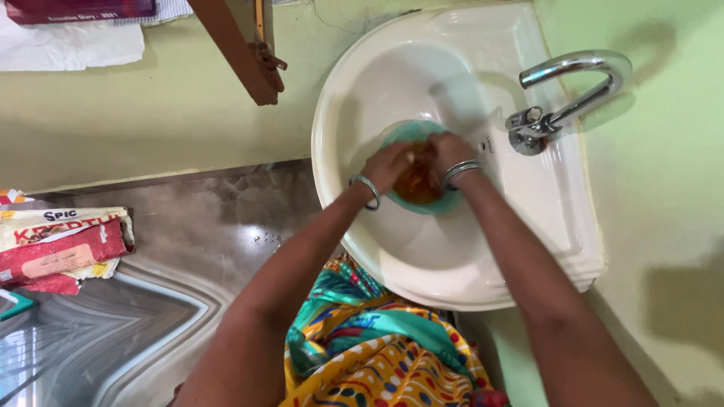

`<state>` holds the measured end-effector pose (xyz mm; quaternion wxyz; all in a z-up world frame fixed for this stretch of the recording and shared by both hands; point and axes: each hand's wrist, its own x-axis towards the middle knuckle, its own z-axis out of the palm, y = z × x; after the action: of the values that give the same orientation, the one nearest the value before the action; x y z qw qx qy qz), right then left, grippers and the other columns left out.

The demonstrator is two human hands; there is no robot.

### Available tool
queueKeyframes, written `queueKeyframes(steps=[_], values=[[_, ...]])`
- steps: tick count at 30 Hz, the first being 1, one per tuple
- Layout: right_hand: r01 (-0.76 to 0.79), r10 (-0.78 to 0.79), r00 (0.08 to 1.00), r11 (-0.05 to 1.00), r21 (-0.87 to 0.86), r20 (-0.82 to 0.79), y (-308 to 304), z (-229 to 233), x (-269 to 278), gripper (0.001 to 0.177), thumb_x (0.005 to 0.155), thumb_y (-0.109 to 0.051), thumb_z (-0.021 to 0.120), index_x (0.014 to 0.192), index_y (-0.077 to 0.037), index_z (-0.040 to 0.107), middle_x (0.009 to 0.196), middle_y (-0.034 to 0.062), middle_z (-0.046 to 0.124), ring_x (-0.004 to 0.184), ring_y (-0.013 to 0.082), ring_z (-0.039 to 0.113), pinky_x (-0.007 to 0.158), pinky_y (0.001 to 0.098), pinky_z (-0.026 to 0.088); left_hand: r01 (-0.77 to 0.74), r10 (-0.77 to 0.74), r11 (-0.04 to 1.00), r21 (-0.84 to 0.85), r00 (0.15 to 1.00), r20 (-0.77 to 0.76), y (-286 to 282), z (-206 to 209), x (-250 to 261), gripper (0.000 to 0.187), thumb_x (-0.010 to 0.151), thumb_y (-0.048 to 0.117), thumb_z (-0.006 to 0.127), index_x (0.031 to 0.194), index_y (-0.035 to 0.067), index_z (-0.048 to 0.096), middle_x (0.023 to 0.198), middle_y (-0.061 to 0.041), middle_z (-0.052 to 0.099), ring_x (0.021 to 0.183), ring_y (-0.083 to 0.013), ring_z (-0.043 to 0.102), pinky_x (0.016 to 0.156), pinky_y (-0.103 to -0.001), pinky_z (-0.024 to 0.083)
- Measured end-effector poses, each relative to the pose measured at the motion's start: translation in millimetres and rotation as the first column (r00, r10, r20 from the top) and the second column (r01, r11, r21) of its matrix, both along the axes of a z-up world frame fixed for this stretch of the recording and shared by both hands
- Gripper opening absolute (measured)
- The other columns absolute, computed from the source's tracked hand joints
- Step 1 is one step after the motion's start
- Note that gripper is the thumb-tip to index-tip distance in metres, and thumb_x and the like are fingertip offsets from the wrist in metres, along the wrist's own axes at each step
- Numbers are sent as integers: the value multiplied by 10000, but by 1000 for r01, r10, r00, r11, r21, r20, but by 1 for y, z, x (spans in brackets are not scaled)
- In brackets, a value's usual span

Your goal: The person washes a small patterned cloth in a white sink. They repeatedly wet the cloth under the tap, scrub it by hand, and wring it out. A small bowl containing a brownish liquid sits in the sink but is not used during the washing.

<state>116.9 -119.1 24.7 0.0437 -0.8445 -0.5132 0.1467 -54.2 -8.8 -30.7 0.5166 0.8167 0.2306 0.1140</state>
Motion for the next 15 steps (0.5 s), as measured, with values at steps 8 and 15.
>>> queueKeyframes(steps=[8, 15], values=[[-152, 152, 988, 867, 474, 39, -31, 178, -27, 279, 847, -33, 696, 1123, -75, 691, 946, 149, 703, 820, 318, 699, 737, 444, 547, 297, 28, 806, -513, 845, 534, 12, 74, 54, 601, 1073, 499, 429, 1359, 27, 666, 1358, -130, 692, 1332, -231, 596, 1194, -380, 364], [-139, 143, 989, 750, 646, 46, -58, 249, -24, 271, 889, -11, 748, 1153, -34, 692, 1008, 134, 705, 911, 231, 726, 808, 360, 581, 411, -76, 853, -322, 708, 702, -18, 171, 49, 199, 1063, 103, 633, 1230, 0, 666, 1024, -30, 712, 908, -83, 635, 849, -283, 554]])
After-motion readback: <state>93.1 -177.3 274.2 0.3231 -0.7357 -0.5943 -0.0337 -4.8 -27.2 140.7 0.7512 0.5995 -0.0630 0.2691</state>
